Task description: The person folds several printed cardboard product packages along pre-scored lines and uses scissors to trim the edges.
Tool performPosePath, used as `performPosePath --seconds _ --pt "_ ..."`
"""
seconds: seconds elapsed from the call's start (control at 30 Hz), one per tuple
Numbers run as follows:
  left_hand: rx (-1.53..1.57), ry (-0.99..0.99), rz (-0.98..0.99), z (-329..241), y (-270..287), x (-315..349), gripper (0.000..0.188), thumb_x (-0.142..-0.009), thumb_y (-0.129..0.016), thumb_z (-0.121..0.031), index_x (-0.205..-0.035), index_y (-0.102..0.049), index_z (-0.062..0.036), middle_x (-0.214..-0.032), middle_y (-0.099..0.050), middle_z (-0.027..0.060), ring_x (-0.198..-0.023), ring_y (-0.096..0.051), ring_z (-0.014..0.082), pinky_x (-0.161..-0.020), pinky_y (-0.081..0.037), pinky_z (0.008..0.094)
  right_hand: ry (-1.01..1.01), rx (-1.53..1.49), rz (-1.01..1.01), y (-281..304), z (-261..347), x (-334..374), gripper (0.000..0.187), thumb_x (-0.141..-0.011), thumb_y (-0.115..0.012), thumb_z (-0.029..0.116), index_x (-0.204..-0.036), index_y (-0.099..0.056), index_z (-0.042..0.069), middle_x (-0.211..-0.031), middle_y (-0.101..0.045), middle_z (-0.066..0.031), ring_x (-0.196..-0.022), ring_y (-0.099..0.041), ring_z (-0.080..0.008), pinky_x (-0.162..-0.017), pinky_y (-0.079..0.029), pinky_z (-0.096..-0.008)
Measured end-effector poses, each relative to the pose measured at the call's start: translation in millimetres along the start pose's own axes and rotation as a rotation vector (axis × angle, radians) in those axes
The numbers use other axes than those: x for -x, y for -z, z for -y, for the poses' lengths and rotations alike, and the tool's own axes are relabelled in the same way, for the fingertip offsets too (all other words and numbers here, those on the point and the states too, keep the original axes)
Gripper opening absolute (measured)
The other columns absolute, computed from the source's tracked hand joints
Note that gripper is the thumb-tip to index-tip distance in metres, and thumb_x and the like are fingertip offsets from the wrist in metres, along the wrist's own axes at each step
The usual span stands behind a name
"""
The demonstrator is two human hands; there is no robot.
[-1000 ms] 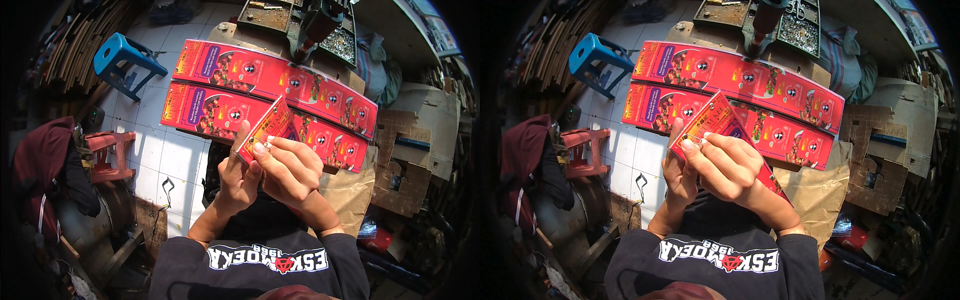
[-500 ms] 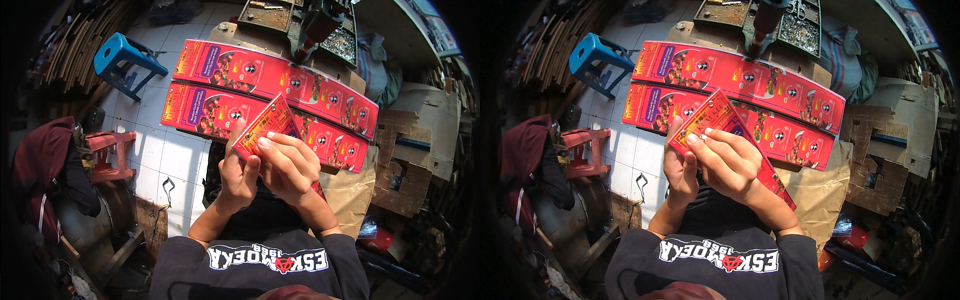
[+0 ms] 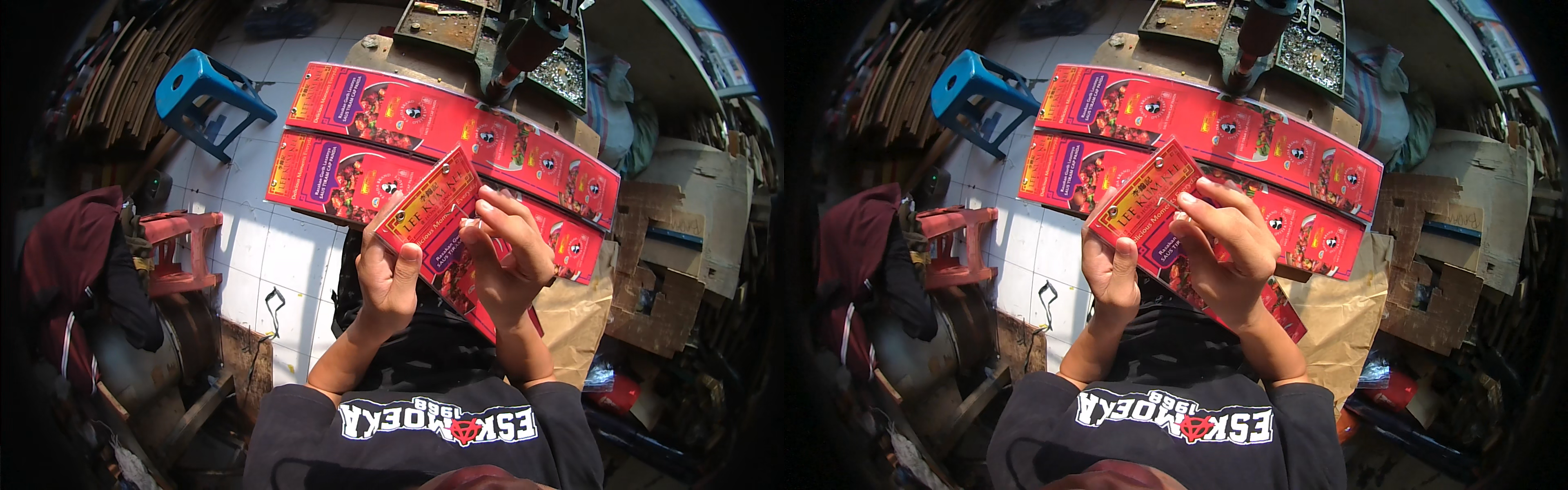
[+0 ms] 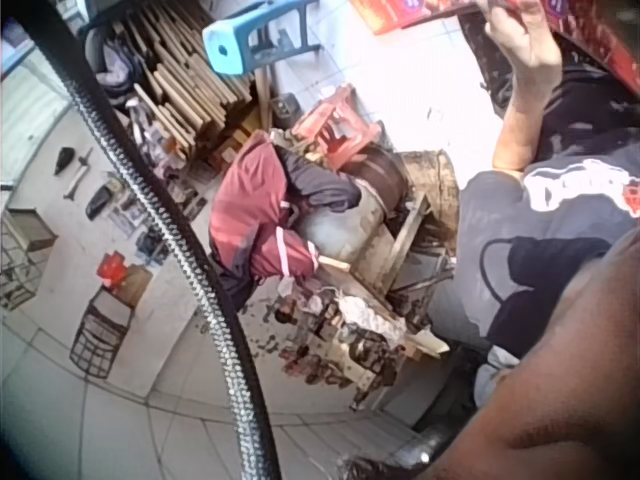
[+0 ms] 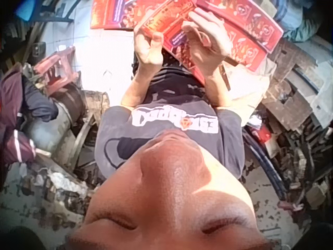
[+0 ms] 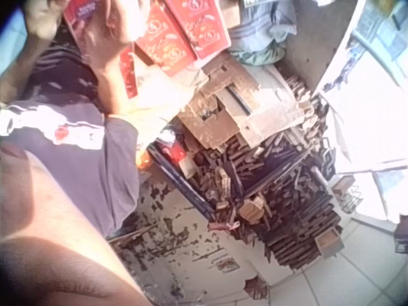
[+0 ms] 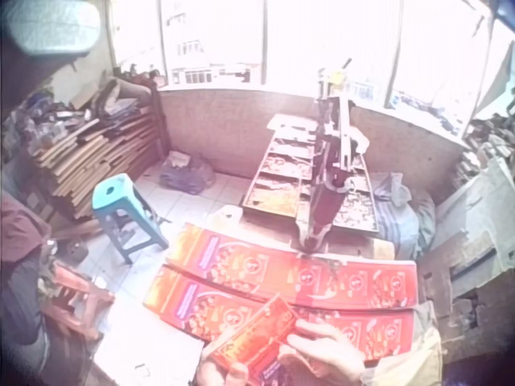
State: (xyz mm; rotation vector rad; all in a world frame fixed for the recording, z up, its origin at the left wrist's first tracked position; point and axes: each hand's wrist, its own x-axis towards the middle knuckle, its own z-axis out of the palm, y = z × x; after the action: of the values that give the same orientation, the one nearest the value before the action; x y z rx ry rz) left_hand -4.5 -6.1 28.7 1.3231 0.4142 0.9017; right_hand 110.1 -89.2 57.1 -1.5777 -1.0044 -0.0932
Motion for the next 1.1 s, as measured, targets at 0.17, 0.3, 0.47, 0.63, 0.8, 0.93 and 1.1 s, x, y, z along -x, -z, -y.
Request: performPosePath --seconds 0.17,0.3,0.47,0.63,0.8,0.93,1.1 --pt "0.143 0.010 -0.071 13.6 8.2 1.3 0.032 -0.096 -0.052 -0.017 -0.119 -0.043 0.0032 -0.112 -0.056 0.0128 -0.099 -0.054 0.0128 -0.089 -0.043 0.0273 -0.418 -0.270 0.193 39.7 -18.8 13.0 0.033 -0.073 -0.072 -0.006 -0.105 -0.068 0.002 -0.081 -0.070 -0.0054 -0.085 -0.065 -0.0135 -0.091 -0.044 -0.0361" --pt "0.211 0.111 -0.038 19.7 10.9 5.4 0.039 -0.094 -0.055 -0.019 -0.124 -0.040 0.0026 -0.120 -0.053 0.0155 -0.107 -0.054 0.0179 -0.093 -0.043 0.0304 -0.544 -0.496 0.283 54.9 -26.4 22.9 0.033 -0.076 -0.068 -0.011 -0.108 -0.066 -0.002 -0.092 -0.069 -0.0088 -0.081 -0.064 -0.0096 -0.066 -0.051 -0.0197" --pt "0.516 0.157 0.070 13.4 11.6 -1.3 0.069 -0.094 -0.047 -0.046 -0.136 -0.029 0.0053 -0.130 -0.048 0.0183 -0.121 -0.049 0.0237 -0.103 -0.038 0.0371 -0.672 -0.537 0.222 57.1 -21.9 17.3 0.032 -0.077 -0.068 -0.010 -0.108 -0.065 -0.003 -0.090 -0.069 -0.0079 -0.080 -0.064 -0.0100 -0.069 -0.051 -0.0213" --pt "0.294 0.064 -0.009 12.8 16.5 -6.6 0.047 -0.093 -0.057 -0.024 -0.126 -0.046 0.0079 -0.110 -0.062 0.0168 -0.103 -0.060 0.0186 -0.091 -0.046 0.0290 -0.740 -0.574 0.257 63.6 -27.4 16.6 0.031 -0.078 -0.069 -0.007 -0.109 -0.065 -0.004 -0.092 -0.068 -0.0081 -0.082 -0.064 -0.0102 -0.072 -0.052 -0.0221" --pt "-0.005 -0.195 -0.053 10.7 14.1 -8.5 0.027 -0.087 -0.063 -0.007 -0.107 -0.061 0.0094 -0.083 -0.067 0.0137 -0.078 -0.065 0.0151 -0.070 -0.050 0.0251 -0.837 -0.627 0.283 64.2 -20.9 15.0 0.030 -0.077 -0.071 -0.002 -0.106 -0.064 -0.005 -0.092 -0.068 -0.0106 -0.079 -0.066 -0.0130 -0.071 -0.054 -0.0244" --pt "-0.102 -0.272 -0.076 8.7 11.4 -7.6 0.033 -0.084 -0.071 -0.022 -0.096 -0.063 0.0079 -0.088 -0.068 0.0203 -0.080 -0.068 0.0230 -0.072 -0.052 0.0298 -0.835 -0.727 0.255 60.6 -29.4 22.2 0.029 -0.076 -0.071 -0.003 -0.105 -0.065 -0.006 -0.088 -0.069 -0.0118 -0.075 -0.067 -0.0147 -0.069 -0.056 -0.0258" --pt "-0.301 -0.398 -0.058 15.2 17.4 -7.0 0.040 -0.071 -0.082 -0.015 -0.100 -0.058 -0.0004 -0.089 -0.069 0.0178 -0.080 -0.069 0.0271 -0.073 -0.054 0.0334 -0.857 -0.802 0.283 57.8 -35.4 27.3 0.029 -0.078 -0.068 -0.006 -0.106 -0.064 -0.007 -0.093 -0.068 -0.0146 -0.078 -0.068 -0.0157 -0.071 -0.056 -0.0265"
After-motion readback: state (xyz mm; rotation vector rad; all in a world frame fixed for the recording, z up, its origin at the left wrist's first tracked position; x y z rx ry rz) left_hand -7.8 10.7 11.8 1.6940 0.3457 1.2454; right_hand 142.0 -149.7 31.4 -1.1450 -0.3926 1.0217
